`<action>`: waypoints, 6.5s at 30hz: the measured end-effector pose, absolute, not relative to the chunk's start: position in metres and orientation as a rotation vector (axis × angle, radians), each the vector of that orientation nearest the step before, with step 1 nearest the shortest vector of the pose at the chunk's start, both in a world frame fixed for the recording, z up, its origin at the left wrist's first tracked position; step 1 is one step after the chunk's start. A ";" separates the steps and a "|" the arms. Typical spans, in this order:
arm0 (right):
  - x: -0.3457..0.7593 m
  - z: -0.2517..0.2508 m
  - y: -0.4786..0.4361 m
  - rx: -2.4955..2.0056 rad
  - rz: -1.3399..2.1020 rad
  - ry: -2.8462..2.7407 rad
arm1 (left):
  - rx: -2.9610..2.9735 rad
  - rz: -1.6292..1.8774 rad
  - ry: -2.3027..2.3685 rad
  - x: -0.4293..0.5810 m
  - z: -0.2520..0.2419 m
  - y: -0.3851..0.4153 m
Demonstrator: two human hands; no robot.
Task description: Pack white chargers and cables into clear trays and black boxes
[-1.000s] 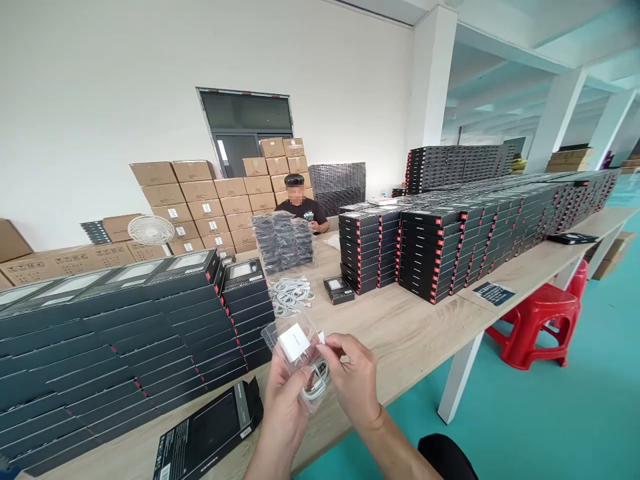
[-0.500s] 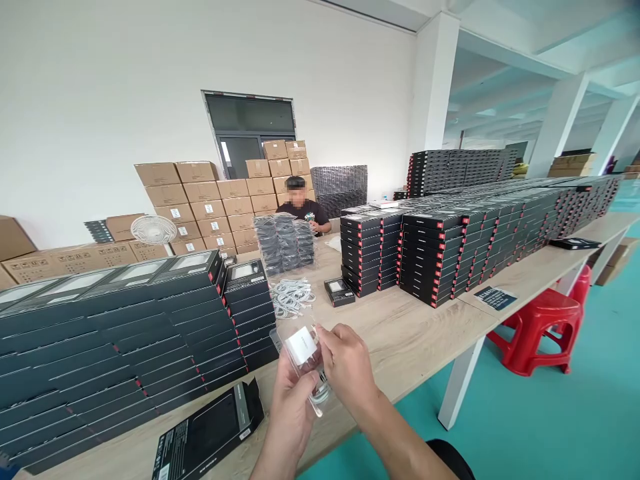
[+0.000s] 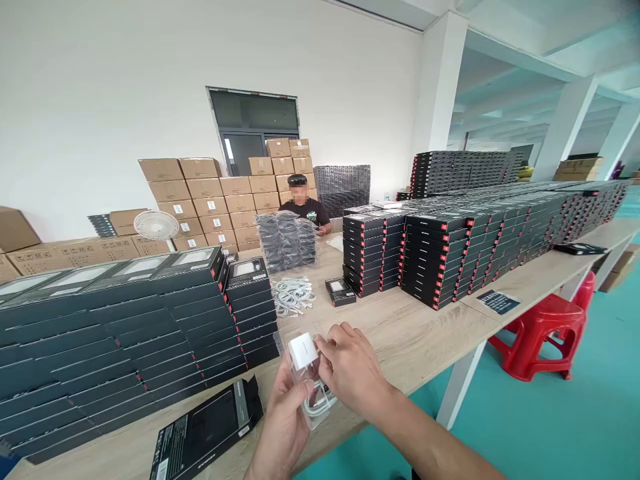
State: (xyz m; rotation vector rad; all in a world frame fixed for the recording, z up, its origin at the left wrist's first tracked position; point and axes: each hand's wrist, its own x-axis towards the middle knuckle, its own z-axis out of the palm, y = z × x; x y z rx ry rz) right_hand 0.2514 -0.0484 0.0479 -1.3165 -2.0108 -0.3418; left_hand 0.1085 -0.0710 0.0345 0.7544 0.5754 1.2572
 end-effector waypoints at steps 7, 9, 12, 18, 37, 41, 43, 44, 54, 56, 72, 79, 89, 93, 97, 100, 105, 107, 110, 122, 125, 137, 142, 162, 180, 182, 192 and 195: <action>0.269 0.030 -0.048 -1.062 0.105 -1.959 | 0.728 1.279 0.513 0.106 0.034 -0.070; 0.271 0.023 -0.047 -0.990 0.254 -1.940 | 0.738 1.270 0.528 0.105 0.033 -0.071; 0.270 0.013 -0.045 -0.934 0.312 -1.947 | 0.750 1.246 0.562 0.103 0.031 -0.072; 0.249 -0.020 -0.041 -1.092 0.178 -1.864 | 0.770 1.251 0.578 0.103 0.028 -0.071; 0.251 -0.003 -0.059 -0.841 1.522 -1.116 | 0.941 1.096 0.748 0.074 0.033 -0.052; 0.245 -0.007 -0.056 -0.955 1.380 -1.049 | 1.050 1.079 0.915 0.081 0.032 -0.061; 0.244 -0.007 -0.056 -0.983 1.329 -1.098 | 1.125 1.069 0.924 0.083 0.031 -0.064; 0.244 -0.006 -0.056 -0.979 1.328 -1.138 | 1.137 1.060 0.925 0.083 0.030 -0.064; 0.256 0.001 -0.060 -0.881 1.350 -1.338 | 1.108 1.011 0.883 0.083 0.035 -0.067; 0.254 -0.004 -0.059 -0.949 1.271 -1.327 | 1.109 1.011 0.886 0.085 0.037 -0.069; 0.281 -0.017 -0.057 -0.840 1.646 -0.845 | 1.398 0.866 1.118 0.025 0.026 -0.068; 0.278 -0.051 -0.042 -0.839 1.517 -0.318 | 2.191 0.155 1.601 -0.055 0.037 -0.021; 0.198 -0.019 -0.033 -0.644 1.178 -0.333 | 2.158 0.529 1.513 0.014 0.036 -0.039; 0.195 -0.023 -0.030 -0.691 1.058 -0.429 | 2.162 0.627 1.617 0.029 0.041 -0.043; 0.209 -0.030 -0.032 -0.721 1.070 -0.520 | 2.323 0.545 1.690 0.028 0.037 -0.038; 0.220 -0.029 -0.036 -0.755 1.114 -0.588 | 2.369 0.551 1.667 0.029 0.032 -0.035; 0.232 -0.018 -0.047 -0.787 1.145 -0.656 | 2.323 0.650 1.499 0.035 0.031 -0.034; 0.237 -0.011 -0.052 -0.760 1.151 -0.740 | 2.274 0.711 1.428 0.038 0.033 -0.035; 0.249 0.001 -0.053 -0.665 1.242 -0.763 | 2.155 0.807 1.384 0.041 0.039 -0.038; 0.287 0.050 -0.009 -0.818 1.562 -1.378 | 2.129 1.063 1.218 0.077 0.044 -0.032; 0.282 0.063 0.008 -0.870 1.329 -1.383 | 1.939 1.396 1.266 0.095 0.029 -0.022; 0.262 0.026 0.030 -0.892 0.837 -1.517 | 1.672 1.500 1.079 0.072 -0.020 -0.008; 0.262 0.008 0.019 -0.752 0.859 -1.392 | 1.853 1.503 1.160 0.059 -0.022 -0.003; 0.268 0.034 -0.017 -0.806 0.701 -1.792 | 2.201 1.263 1.021 0.036 0.036 -0.023; 0.280 -0.002 -0.023 -0.782 0.980 -1.810 | 1.935 1.255 1.016 0.031 0.016 -0.012; 0.276 -0.021 -0.027 -0.798 1.020 -1.730 | 1.758 1.378 1.037 0.035 0.012 -0.004; 0.269 -0.022 -0.048 -0.692 1.262 -1.453 | 1.206 1.480 0.960 0.042 0.039 0.002; 0.268 -0.009 -0.045 -0.674 1.301 -1.353 | 1.194 1.560 0.858 0.039 0.042 0.003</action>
